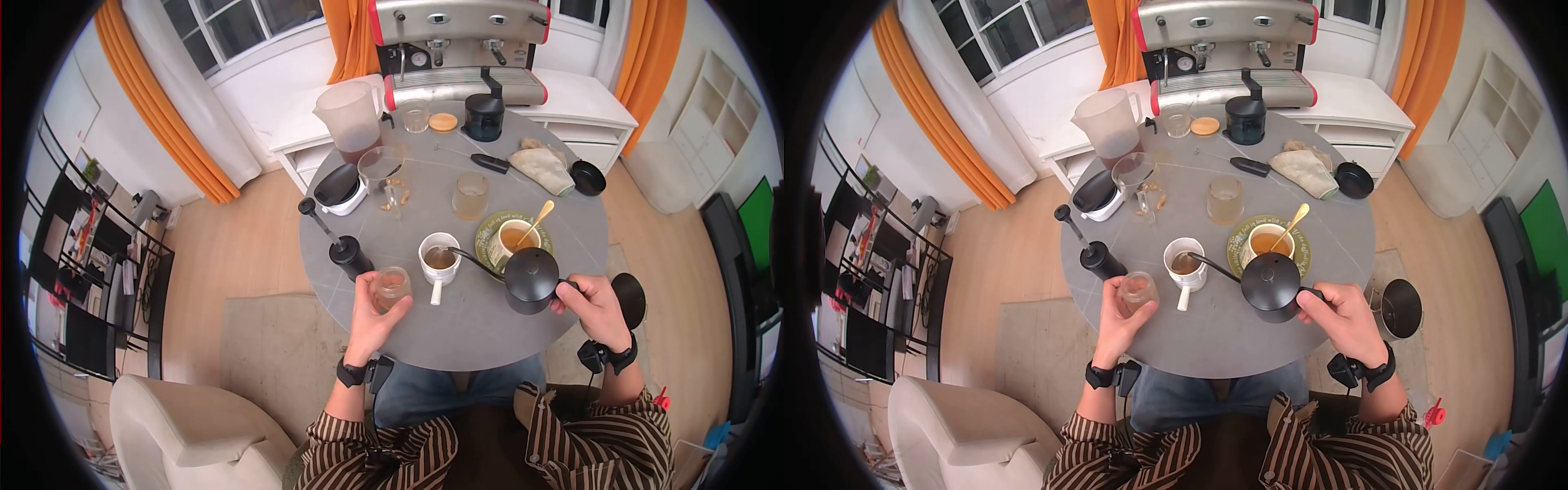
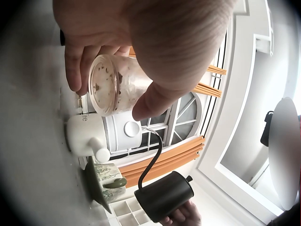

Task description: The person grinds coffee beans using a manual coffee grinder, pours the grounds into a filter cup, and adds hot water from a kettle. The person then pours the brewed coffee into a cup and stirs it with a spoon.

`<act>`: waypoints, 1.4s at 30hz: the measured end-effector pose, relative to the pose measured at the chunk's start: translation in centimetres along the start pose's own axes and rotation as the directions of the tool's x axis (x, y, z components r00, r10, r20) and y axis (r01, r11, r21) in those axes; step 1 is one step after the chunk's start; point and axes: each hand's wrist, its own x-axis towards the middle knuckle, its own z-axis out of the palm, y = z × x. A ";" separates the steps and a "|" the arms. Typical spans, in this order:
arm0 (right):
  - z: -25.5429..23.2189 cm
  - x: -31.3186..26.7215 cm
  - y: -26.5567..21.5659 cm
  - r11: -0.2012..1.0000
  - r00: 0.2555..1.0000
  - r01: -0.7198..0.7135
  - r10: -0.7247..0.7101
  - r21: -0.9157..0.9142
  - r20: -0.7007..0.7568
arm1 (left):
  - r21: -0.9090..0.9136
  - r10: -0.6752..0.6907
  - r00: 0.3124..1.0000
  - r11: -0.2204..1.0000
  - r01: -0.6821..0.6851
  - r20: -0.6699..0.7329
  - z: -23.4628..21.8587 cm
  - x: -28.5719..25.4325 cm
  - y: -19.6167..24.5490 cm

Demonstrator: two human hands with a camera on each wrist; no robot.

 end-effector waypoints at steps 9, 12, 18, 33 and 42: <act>0.0 -0.2 -0.1 0.998 0.998 -0.055 0.053 0.038 0.044 | 0.000 0.003 1.000 1.000 -0.003 0.004 0.1 -0.1 0.0; 0.2 -0.2 -0.1 0.996 0.998 -0.057 0.055 0.072 0.041 | 0.012 -0.004 1.000 1.000 0.004 0.000 0.2 -0.3 0.3; 0.6 0.0 1.6 0.980 0.999 -0.027 0.017 0.197 0.052 | -0.016 -0.010 1.000 1.000 0.010 0.001 0.2 -0.4 0.5; -2.9 -1.2 5.3 0.845 0.924 0.311 -0.161 0.435 -0.347 | -0.060 -0.002 0.998 0.998 0.006 0.064 1.2 -1.9 3.2; -7.0 -0.9 11.1 0.960 0.807 0.157 0.011 0.232 -0.591 | -0.012 0.044 0.999 0.999 -0.044 0.011 0.5 -2.0 1.4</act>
